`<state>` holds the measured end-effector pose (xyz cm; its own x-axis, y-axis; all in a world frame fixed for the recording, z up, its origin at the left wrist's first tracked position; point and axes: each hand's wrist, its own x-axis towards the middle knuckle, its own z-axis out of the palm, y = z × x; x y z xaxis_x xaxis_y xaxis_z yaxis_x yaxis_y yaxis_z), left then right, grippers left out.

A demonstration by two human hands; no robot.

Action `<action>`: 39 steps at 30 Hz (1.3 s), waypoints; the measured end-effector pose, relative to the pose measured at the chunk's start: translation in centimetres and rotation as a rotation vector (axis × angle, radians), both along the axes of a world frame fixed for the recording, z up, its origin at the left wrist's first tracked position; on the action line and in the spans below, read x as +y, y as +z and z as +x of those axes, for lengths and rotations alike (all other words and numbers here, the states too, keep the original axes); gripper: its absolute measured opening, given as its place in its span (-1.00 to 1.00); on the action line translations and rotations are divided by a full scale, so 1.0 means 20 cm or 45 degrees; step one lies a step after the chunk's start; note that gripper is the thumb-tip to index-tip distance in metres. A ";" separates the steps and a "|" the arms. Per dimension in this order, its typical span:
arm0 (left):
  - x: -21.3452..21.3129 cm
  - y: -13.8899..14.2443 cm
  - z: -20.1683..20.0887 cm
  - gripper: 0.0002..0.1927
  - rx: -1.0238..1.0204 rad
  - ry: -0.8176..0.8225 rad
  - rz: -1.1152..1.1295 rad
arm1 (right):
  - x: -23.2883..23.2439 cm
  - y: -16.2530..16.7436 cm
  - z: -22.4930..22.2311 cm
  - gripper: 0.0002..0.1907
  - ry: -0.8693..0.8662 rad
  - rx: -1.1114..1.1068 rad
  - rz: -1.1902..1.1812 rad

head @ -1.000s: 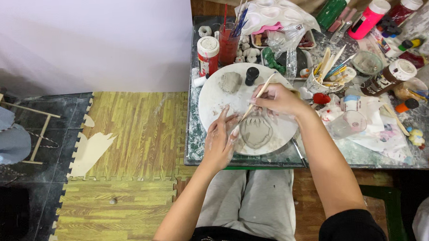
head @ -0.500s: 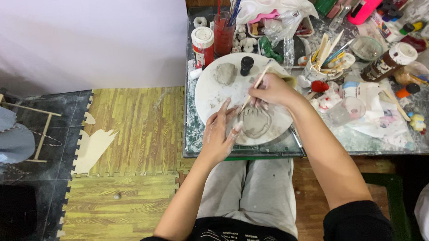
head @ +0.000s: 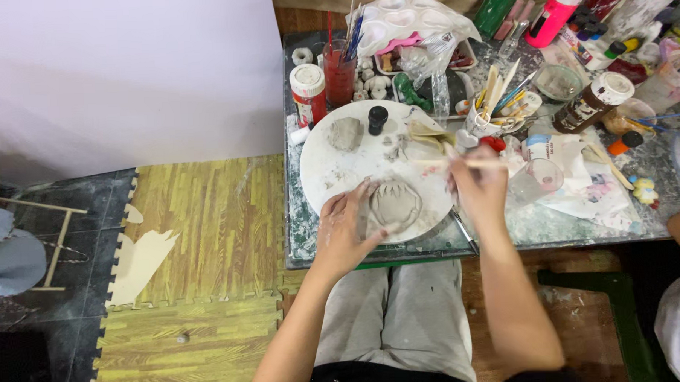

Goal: The person shapes a lump of gray clay on a white rotating plate using a wooden modeling tool and a sponge. They repeatedly smooth the surface, press the edges, and refine the form while rotating the plate to access different sides.

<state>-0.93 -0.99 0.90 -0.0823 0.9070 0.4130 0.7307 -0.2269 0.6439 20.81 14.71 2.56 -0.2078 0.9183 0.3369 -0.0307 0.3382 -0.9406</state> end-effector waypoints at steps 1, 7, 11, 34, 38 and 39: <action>0.00 0.01 0.01 0.04 0.001 0.021 -0.009 | -0.05 -0.06 0.04 -0.79 -0.046 0.098 -0.046; 0.04 0.04 0.06 0.19 -0.026 0.159 -0.070 | -0.31 -0.30 0.10 -0.89 -0.270 0.258 0.013; 0.05 0.04 0.08 0.10 0.031 0.190 -0.071 | -0.44 -0.34 0.08 -0.83 -0.347 0.273 0.035; 0.09 0.09 0.16 0.28 0.048 0.176 0.080 | -0.08 -0.17 0.01 -0.93 0.418 -0.130 -0.252; 0.08 0.05 0.13 0.19 0.005 0.116 0.049 | -0.07 -0.17 -0.05 -0.90 0.580 -0.163 -0.232; 0.08 0.05 0.13 0.18 0.005 0.104 0.053 | -0.07 -0.17 -0.06 -0.88 0.587 -0.158 -0.271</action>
<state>1.64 0.65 1.86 -0.1537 0.8793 0.4507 0.7503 -0.1929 0.6323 19.58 13.25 -0.81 -0.6334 0.7673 0.1003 -0.0153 0.1171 -0.9930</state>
